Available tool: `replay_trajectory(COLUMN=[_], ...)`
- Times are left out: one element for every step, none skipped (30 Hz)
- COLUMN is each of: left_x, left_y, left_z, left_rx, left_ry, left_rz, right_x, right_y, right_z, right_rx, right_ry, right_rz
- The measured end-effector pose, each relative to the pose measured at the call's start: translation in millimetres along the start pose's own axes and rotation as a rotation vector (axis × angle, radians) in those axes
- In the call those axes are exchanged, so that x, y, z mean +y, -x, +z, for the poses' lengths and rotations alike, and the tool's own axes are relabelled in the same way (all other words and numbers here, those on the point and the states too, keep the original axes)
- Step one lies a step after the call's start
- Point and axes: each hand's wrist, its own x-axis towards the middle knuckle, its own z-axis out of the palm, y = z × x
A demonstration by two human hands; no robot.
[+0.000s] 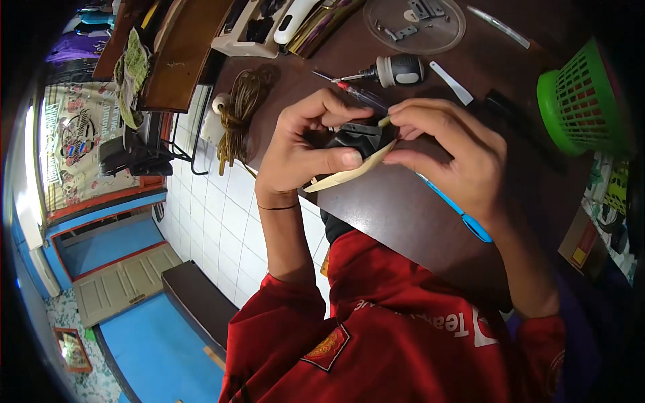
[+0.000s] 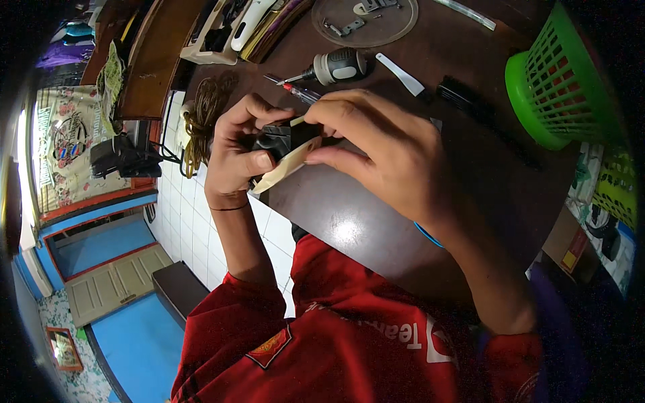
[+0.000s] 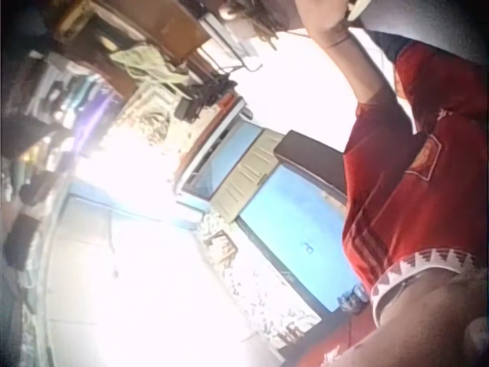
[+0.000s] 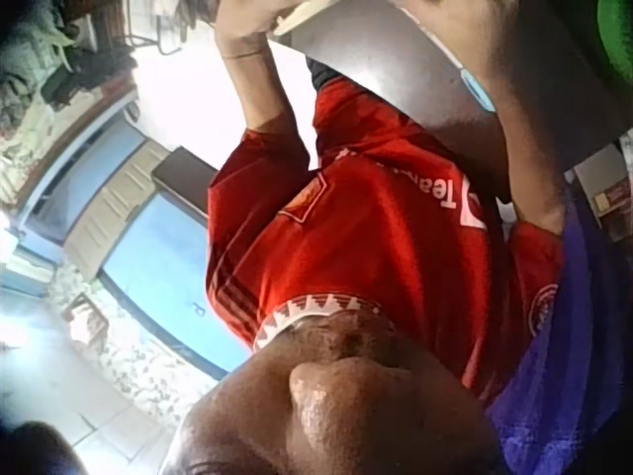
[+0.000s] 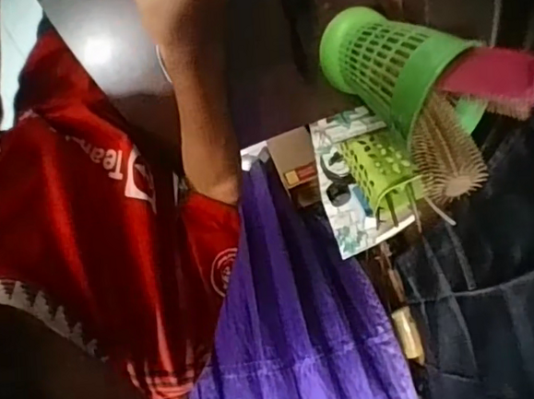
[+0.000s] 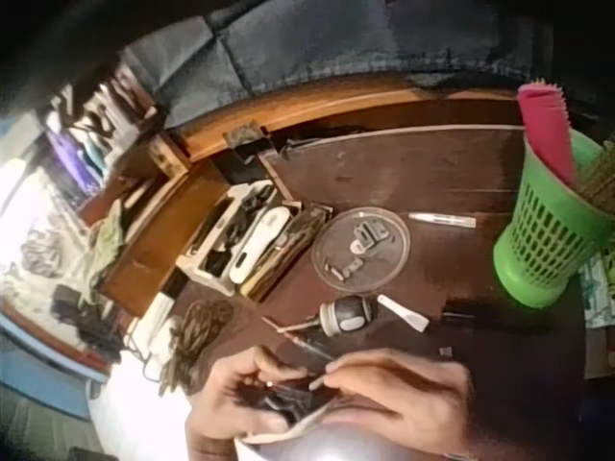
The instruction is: Maintenance and repair of a hair clipper by disassembling its components using tools.
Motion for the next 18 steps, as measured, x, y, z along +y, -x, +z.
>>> replay_trajectory(left_x=[0, 0, -1, -1, 1, 2, 3, 3, 3, 3, 4, 3, 3, 2, 0, -2, -4, -3], left_y=[1, 0, 0, 1, 2, 1, 0, 0, -1, -1, -1, 0, 0, 1, 0, -1, -2, -1], left_z=[1, 1, 0, 0, 1, 4, 7, 10, 12, 14, 15, 15, 14, 12, 11, 10, 11, 13], left_rx=[0.008, 0.010, 0.009, 0.009, 0.014, 0.034, 0.055, 0.052, 0.054, 0.064, 0.074, 0.080, 0.080, 0.080, 0.079, 0.035, -0.009, -0.010], left_ry=[-0.030, -0.028, -0.034, -0.041, -0.041, -0.058, -0.075, -0.127, -0.122, -0.174, -0.226, -0.224, -0.253, -0.282, -0.276, -0.326, -0.376, -0.375], left_rz=[0.017, 0.017, 0.016, 0.016, 0.016, -0.010, -0.035, -0.009, -0.006, -0.012, -0.017, -0.016, -0.037, -0.058, -0.056, -0.037, -0.019, -0.017], right_x=[-1, -2, -3, -2, -1, 0, 1, 1, 0, 0, 1, 1, 2, 3, 3, 4, 5, 6], right_y=[-1, -2, -2, -1, 0, 0, 1, 2, 3, 3, 3, 3, 3, 3, 4, 5, 7, 8], right_z=[-1, -3, -3, -3, -1, -1, 0, 1, 2, 2, 2, 2, 2, 1, -1, -2, -2, -2], right_rx=[-0.002, -0.015, -0.028, -0.031, -0.020, -0.009, -0.012, 0.001, 0.013, 0.009, 0.019, 0.026, 0.019, -0.001, -0.018, -0.021, -0.042, -0.060], right_ry=[0.000, 0.015, 0.029, 0.026, 0.016, 0.011, 0.011, -0.016, -0.042, -0.038, 0.032, 0.098, 0.096, 0.125, 0.160, 0.165, 0.151, 0.136], right_rz=[0.000, -0.015, -0.032, -0.033, -0.025, -0.019, -0.022, 0.008, 0.040, 0.039, 0.012, -0.019, -0.021, -0.008, 0.007, 0.008, 0.024, 0.040])
